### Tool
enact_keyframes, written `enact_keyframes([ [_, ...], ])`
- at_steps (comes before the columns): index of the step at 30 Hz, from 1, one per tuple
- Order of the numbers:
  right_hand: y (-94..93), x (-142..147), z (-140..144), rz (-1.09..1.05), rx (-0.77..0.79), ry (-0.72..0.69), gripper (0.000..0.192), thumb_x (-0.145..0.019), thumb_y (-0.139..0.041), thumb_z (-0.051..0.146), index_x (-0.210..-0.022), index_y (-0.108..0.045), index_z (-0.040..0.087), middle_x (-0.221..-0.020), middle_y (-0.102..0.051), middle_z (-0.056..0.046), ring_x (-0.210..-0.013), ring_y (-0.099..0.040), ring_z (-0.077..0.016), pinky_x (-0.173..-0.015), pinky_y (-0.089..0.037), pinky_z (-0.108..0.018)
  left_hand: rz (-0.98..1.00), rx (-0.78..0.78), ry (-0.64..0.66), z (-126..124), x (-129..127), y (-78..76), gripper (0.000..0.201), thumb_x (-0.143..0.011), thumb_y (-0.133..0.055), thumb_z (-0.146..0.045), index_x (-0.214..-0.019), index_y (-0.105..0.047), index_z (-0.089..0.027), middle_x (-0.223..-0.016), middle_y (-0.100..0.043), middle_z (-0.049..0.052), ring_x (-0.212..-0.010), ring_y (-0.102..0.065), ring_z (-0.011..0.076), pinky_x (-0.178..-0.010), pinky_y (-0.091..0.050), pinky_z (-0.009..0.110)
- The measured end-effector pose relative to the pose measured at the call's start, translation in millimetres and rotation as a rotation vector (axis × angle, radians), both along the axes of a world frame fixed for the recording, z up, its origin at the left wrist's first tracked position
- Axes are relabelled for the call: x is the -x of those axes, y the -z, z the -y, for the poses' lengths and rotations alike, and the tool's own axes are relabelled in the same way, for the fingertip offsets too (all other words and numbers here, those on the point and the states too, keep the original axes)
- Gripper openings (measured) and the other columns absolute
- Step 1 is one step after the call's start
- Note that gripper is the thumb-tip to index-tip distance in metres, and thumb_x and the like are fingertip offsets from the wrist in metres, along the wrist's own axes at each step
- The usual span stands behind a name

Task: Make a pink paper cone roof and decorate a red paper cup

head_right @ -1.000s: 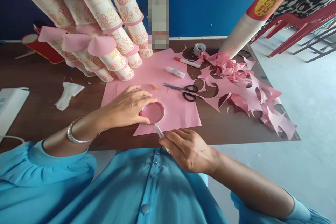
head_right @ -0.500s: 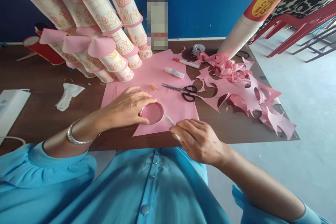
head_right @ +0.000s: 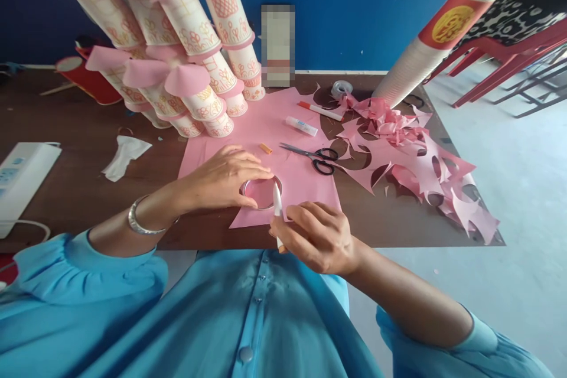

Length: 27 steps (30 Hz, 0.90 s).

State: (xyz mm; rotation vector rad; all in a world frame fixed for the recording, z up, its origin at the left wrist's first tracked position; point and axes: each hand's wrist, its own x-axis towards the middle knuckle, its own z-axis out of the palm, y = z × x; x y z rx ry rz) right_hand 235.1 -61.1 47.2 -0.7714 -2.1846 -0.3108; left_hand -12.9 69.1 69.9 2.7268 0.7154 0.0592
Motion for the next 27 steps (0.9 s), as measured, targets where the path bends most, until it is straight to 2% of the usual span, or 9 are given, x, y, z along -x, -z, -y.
enact_keyframes([
  [4,0.0,-1,4,-0.042,0.048,0.034,0.025,-0.110,-0.054,0.019,-0.129,-0.071,0.019,-0.092,-0.071,-0.006,-0.073,-0.068,-0.0155,-0.067,-0.057,-0.027,0.002,0.009,-0.022,0,0,0.3,0.055,-0.086,-0.091,-0.040,-0.138,-0.076,-0.027,-0.140,-0.082,0.005,-0.140,-0.068,0.0309,-0.119,-0.040,0.048],
  [11,-3.0,1,1,-0.130,0.042,0.131,0.040,-0.103,-0.062,0.011,-0.142,-0.068,0.021,-0.095,-0.072,-0.006,-0.075,-0.069,-0.0173,-0.065,-0.055,-0.027,0.021,0.080,0.003,-1,5,4.1,0.065,-0.089,-0.090,-0.041,-0.147,-0.069,-0.022,-0.153,-0.074,0.011,-0.152,-0.058,0.0339,-0.127,-0.040,0.051],
  [17,-0.8,4,0,-0.134,0.078,0.135,0.051,-0.099,-0.061,0.005,-0.145,-0.067,0.024,-0.096,-0.074,-0.005,-0.075,-0.070,-0.0165,-0.067,-0.058,-0.026,0.070,0.019,0.032,-2,8,7.9,0.070,-0.085,-0.094,-0.039,-0.148,-0.069,-0.022,-0.165,-0.059,0.019,-0.161,-0.046,0.0385,-0.129,-0.042,0.056],
  [23,-0.9,4,-1,-0.145,0.061,0.129,0.048,-0.096,-0.061,0.000,-0.139,-0.069,0.021,-0.095,-0.074,-0.005,-0.077,-0.071,-0.0163,-0.068,-0.060,-0.026,0.070,0.006,0.049,-5,10,12.3,0.072,-0.086,-0.093,-0.042,-0.150,-0.066,-0.023,-0.162,-0.062,0.018,-0.161,-0.047,0.0369,-0.128,-0.042,0.054],
  [27,0.8,3,0,-0.142,0.084,0.127,0.051,-0.096,-0.059,0.001,-0.142,-0.069,0.021,-0.097,-0.075,-0.006,-0.078,-0.073,-0.0168,-0.069,-0.061,-0.026,0.077,0.004,0.059,-6,12,14.3,0.076,-0.085,-0.094,-0.043,-0.152,-0.064,-0.022,-0.160,-0.065,0.018,-0.156,-0.052,0.0368,-0.126,-0.045,0.054],
])
